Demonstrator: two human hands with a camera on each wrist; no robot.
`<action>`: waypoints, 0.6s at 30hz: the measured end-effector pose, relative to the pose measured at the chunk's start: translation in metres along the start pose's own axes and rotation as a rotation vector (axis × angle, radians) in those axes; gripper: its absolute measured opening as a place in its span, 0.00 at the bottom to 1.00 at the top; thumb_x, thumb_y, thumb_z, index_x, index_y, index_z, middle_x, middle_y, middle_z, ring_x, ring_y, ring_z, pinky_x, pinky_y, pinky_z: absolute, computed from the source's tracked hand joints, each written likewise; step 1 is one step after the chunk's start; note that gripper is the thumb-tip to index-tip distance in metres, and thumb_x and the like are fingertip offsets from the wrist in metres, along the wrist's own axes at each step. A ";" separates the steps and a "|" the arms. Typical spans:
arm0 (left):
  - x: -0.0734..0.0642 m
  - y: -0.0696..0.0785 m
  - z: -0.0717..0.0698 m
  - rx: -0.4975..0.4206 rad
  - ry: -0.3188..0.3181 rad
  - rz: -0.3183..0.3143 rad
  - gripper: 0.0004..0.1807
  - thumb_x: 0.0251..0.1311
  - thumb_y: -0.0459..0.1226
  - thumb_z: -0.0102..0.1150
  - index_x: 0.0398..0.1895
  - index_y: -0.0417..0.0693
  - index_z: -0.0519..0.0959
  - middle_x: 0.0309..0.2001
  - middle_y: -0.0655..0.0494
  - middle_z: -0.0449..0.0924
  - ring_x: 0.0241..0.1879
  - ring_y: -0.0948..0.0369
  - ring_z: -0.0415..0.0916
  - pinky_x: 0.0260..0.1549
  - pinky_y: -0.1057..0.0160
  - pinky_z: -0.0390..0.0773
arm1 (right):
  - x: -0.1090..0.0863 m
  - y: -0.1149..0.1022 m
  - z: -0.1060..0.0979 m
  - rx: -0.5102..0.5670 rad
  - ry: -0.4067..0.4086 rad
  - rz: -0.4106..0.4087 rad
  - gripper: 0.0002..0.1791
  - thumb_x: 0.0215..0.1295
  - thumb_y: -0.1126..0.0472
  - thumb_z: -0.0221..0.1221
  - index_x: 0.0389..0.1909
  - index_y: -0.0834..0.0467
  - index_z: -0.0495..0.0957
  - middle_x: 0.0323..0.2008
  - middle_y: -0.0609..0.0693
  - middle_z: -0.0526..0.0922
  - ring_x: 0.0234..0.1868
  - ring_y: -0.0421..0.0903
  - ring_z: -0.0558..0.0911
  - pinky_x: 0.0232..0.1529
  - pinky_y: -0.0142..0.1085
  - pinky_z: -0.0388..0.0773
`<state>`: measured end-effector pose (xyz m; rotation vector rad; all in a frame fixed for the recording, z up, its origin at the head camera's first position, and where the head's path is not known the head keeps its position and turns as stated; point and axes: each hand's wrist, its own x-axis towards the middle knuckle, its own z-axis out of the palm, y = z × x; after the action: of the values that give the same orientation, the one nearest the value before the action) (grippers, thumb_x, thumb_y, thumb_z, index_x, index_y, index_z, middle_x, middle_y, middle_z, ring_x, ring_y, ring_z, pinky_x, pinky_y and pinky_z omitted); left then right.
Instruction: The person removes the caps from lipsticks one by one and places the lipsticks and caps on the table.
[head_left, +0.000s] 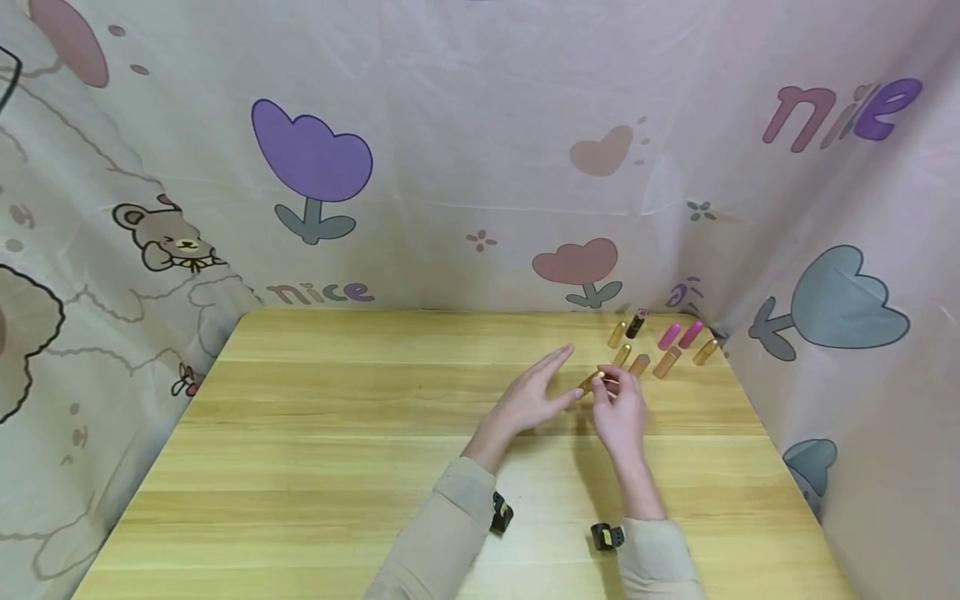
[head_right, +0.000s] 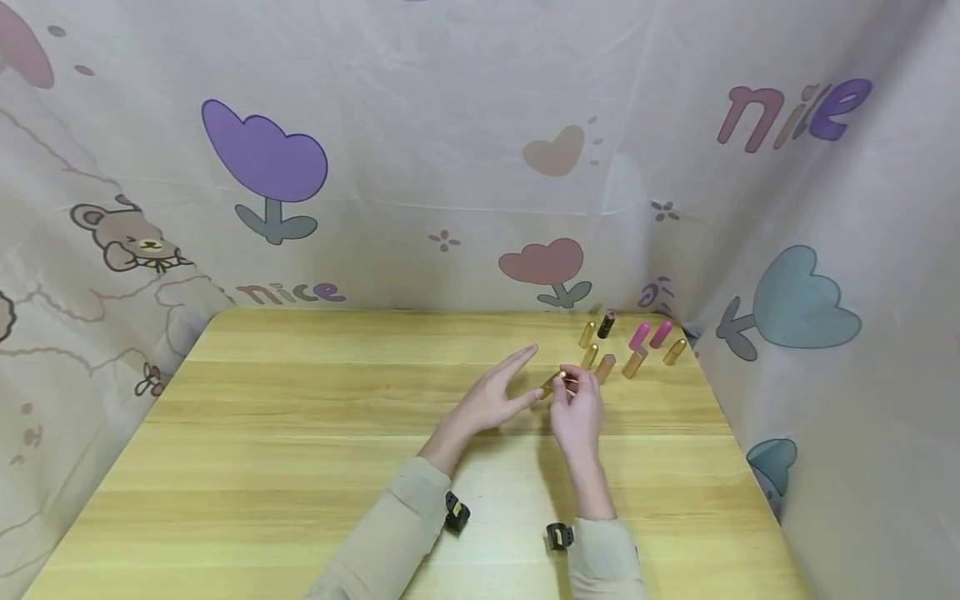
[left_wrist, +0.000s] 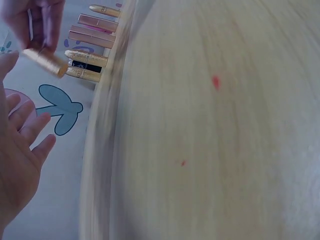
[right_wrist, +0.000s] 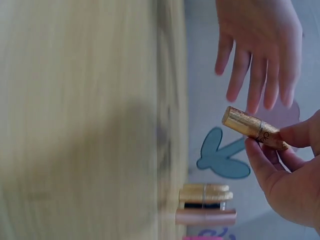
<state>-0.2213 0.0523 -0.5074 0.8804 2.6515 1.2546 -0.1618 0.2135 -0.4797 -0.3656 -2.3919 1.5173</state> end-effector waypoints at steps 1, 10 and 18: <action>0.000 0.000 0.000 -0.005 -0.001 -0.003 0.45 0.75 0.59 0.59 0.88 0.69 0.50 0.87 0.64 0.52 0.85 0.55 0.57 0.83 0.45 0.62 | 0.000 -0.002 0.003 0.008 -0.007 -0.001 0.19 0.80 0.67 0.54 0.66 0.70 0.74 0.63 0.67 0.75 0.66 0.66 0.80 0.71 0.56 0.80; -0.005 -0.001 -0.004 -0.071 0.013 -0.016 0.39 0.76 0.50 0.62 0.85 0.58 0.60 0.81 0.57 0.68 0.75 0.54 0.73 0.77 0.49 0.74 | -0.003 -0.014 0.020 0.068 -0.017 -0.036 0.19 0.79 0.67 0.58 0.65 0.69 0.76 0.63 0.66 0.77 0.65 0.64 0.82 0.68 0.53 0.83; -0.009 -0.001 -0.010 -0.151 0.066 -0.014 0.28 0.77 0.40 0.62 0.77 0.48 0.71 0.67 0.52 0.81 0.62 0.56 0.83 0.67 0.59 0.83 | -0.005 -0.019 0.029 0.090 0.016 -0.066 0.17 0.77 0.68 0.60 0.63 0.69 0.78 0.60 0.65 0.80 0.63 0.61 0.84 0.66 0.51 0.85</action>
<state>-0.2175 0.0404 -0.5029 0.8112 2.5639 1.4824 -0.1693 0.1793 -0.4745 -0.2752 -2.2902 1.5801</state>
